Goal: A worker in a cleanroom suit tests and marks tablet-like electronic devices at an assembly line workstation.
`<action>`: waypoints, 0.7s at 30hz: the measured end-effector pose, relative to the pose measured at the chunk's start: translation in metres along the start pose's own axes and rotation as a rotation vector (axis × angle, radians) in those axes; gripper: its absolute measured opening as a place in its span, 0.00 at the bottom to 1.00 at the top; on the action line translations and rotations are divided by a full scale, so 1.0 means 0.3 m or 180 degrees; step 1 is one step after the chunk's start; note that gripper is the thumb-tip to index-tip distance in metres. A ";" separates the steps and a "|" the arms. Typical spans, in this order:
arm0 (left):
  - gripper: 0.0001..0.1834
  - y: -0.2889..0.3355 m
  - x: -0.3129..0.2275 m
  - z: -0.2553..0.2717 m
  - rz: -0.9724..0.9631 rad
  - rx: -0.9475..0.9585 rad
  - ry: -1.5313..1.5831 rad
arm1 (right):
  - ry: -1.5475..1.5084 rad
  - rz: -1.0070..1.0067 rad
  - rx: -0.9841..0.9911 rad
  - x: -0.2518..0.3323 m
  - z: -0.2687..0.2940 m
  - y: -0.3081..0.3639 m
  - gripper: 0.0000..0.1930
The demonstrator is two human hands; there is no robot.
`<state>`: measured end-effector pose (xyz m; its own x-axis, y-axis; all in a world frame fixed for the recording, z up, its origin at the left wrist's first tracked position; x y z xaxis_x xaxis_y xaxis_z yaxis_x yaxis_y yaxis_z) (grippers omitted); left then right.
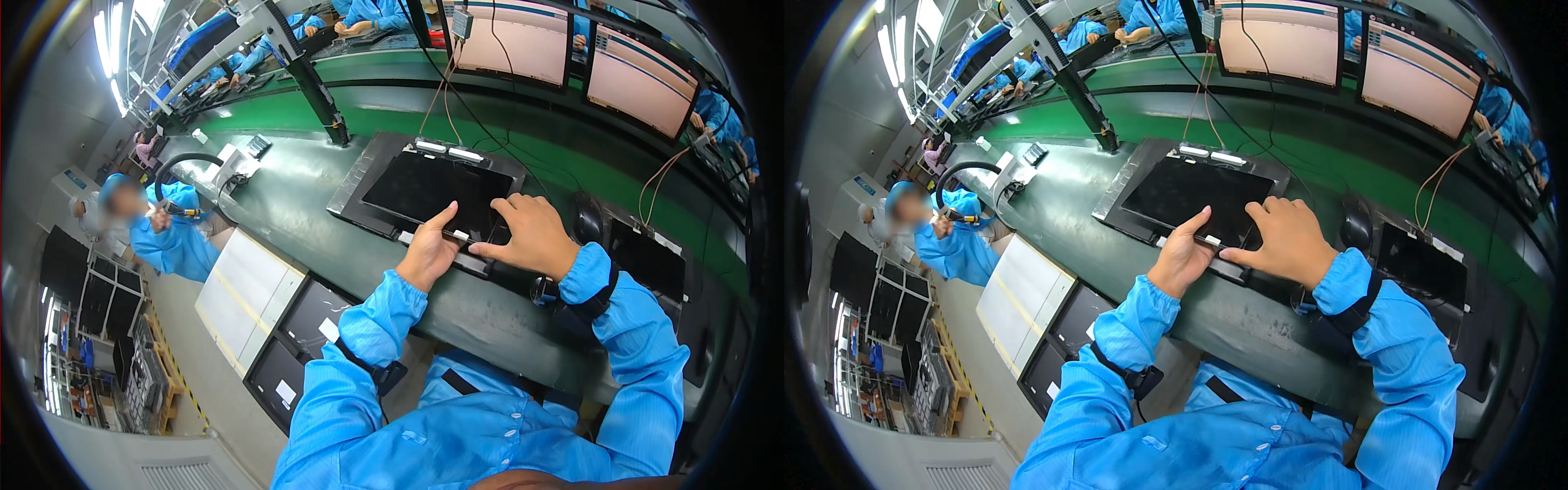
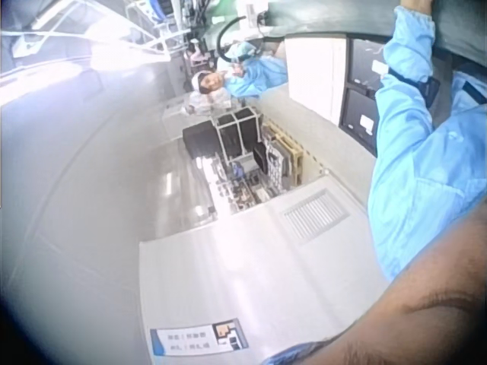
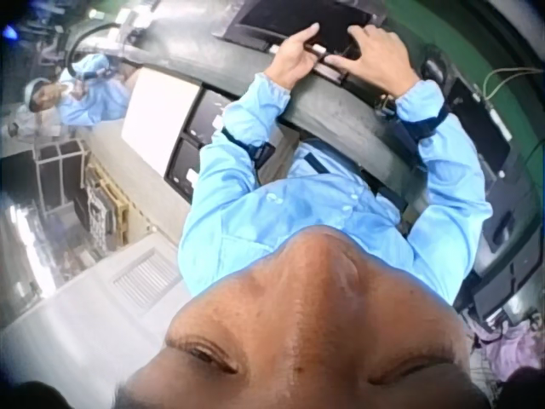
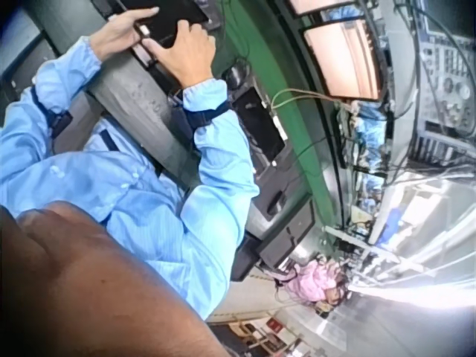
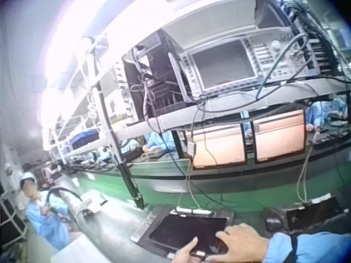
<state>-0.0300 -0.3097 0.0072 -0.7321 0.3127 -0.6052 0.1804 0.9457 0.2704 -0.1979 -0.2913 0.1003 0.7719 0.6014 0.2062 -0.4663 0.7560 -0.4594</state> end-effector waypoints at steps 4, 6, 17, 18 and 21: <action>0.17 -0.055 -0.030 -0.014 0.0194 0.0067 0.0059 | 0.0064 0.0247 -0.0449 -0.030 -0.019 -0.047 0.38; 0.15 -0.035 -0.054 -0.021 0.0356 0.0109 0.0002 | 0.0001 0.0281 -0.0374 -0.046 -0.032 -0.064 0.36; 0.52 0.098 -0.418 0.171 -0.3547 -0.1438 -0.6105 | 0.0290 0.0399 0.0022 -0.060 -0.104 -0.072 0.41; 0.52 0.089 -0.419 0.183 -0.3747 -0.1411 -0.6023 | 0.0294 0.0423 0.0046 -0.055 -0.104 -0.076 0.41; 0.63 0.017 -0.388 0.235 -0.3000 -0.1221 -0.6002 | 0.0331 0.0357 0.0166 -0.045 -0.105 -0.096 0.42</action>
<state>0.1024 -0.3349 0.0264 0.9029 -0.1976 -0.3818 -0.0379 0.8482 -0.5284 -0.1812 -0.3292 0.0835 0.7529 0.6550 0.0644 -0.5719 0.6995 -0.4284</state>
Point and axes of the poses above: each hand's wrist, its own y-axis away from the middle knuckle, its own z-axis out of the back of the hand, x = y × z, the point moved 6 cm from there along -y, towards the middle knuckle, and after that the axes turned 7 degrees about -x, right-handed, at the moved point
